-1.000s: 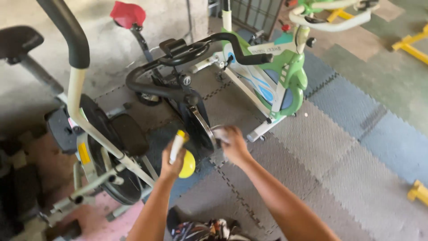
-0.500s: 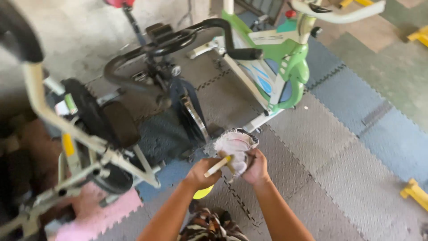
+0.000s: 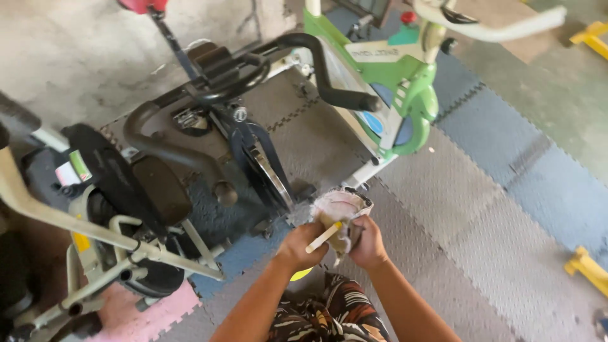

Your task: Cleaning several indoor exercise bikes and an elliptical machine using a spray bottle and a rag.

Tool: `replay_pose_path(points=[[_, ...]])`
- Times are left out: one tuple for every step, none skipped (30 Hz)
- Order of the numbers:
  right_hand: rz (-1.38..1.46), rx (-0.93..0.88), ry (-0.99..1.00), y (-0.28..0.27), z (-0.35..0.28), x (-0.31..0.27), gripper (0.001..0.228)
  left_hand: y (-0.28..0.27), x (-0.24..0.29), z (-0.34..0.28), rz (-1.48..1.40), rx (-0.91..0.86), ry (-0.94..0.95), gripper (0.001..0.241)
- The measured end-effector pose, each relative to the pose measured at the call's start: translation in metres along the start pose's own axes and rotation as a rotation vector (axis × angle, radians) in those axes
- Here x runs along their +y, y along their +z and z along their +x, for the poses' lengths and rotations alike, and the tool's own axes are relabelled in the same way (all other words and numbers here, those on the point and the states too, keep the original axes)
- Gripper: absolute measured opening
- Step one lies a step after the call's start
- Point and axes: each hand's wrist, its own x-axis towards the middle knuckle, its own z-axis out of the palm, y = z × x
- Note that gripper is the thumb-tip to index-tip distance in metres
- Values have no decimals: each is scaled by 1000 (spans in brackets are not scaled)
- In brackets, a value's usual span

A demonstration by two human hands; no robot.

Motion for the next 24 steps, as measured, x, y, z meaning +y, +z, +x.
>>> replay_pose_path(points=[[-25, -12, -8, -1, 14, 3, 44, 0, -5, 1, -20, 63, 21, 20], [-49, -25, -16, -3, 27, 5, 40, 0, -10, 1, -39, 127, 42, 19], [-63, -42, 5, -5, 44, 10, 40, -2, -13, -1, -39, 150, 23, 19], [-102, -32, 102, -9, 60, 15, 38, -4, -15, -2, -135, 200, 39, 22], [-147, -26, 202, -12, 78, 18, 35, -3, -16, -2, -231, 257, 53, 26], [-168, -45, 227, -27, 99, 28, 35, 4, -28, -1, -231, 289, 33, 26], [-165, -53, 225, -44, 118, 37, 28, 15, -38, -1, -231, 315, 2, 27], [-162, -60, 224, -61, 138, 46, 23, 26, -48, 0, -232, 341, -28, 29], [-194, -81, 251, -53, 147, 44, 23, 33, -55, 4, -240, 381, -49, 29], [-242, -53, 274, -46, 155, 42, 25, 41, -62, 8, -239, 459, -8, 34], [-290, -27, 295, -39, 162, 39, 27, 49, -67, 12, -233, 536, 33, 40], [-323, -50, 320, -24, 163, 24, 27, 47, -57, 19, -235, 578, 12, 40], [-303, -56, 423, -18, 151, 14, 32, 54, -44, 16, -249, 539, -174, 40], [-283, -58, 526, -12, 140, 5, 38, 61, -32, 13, -268, 494, -358, 40], [-302, -72, 551, -15, 148, -2, 38, 68, -32, 17, -271, 519, -381, 40], [-371, -31, 595, -17, 156, -9, 41, 74, -33, 21, -378, 512, -431, 41], [-429, 11, 633, -17, 162, -11, 44, 77, -36, 20, -479, 496, -476, 43], [-438, -2, 652, -20, 170, -15, 44, 98, -47, 22, -476, 514, -493, 43], [-415, 50, 649, -22, 179, -21, 43, 117, -58, 27, -490, 617, -369, 44], [-391, 102, 646, -24, 188, -26, 42, 136, -70, 32, -499, 717, -241, 44], [-400, 93, 655, -25, 196, -27, 42, 143, -74, 36, -495, 731, -249, 44], [-421, -7, 633, -26, 205, -27, 41, 150, -80, 41, -552, 768, -259, 41], [-435, -105, 606, -28, 212, -26, 41, 157, -87, 45, -607, 799, -265, 39], [-438, -114, 611, -33, 227, -19, 41, 159, -93, 48, -601, 808, -268, 39]])
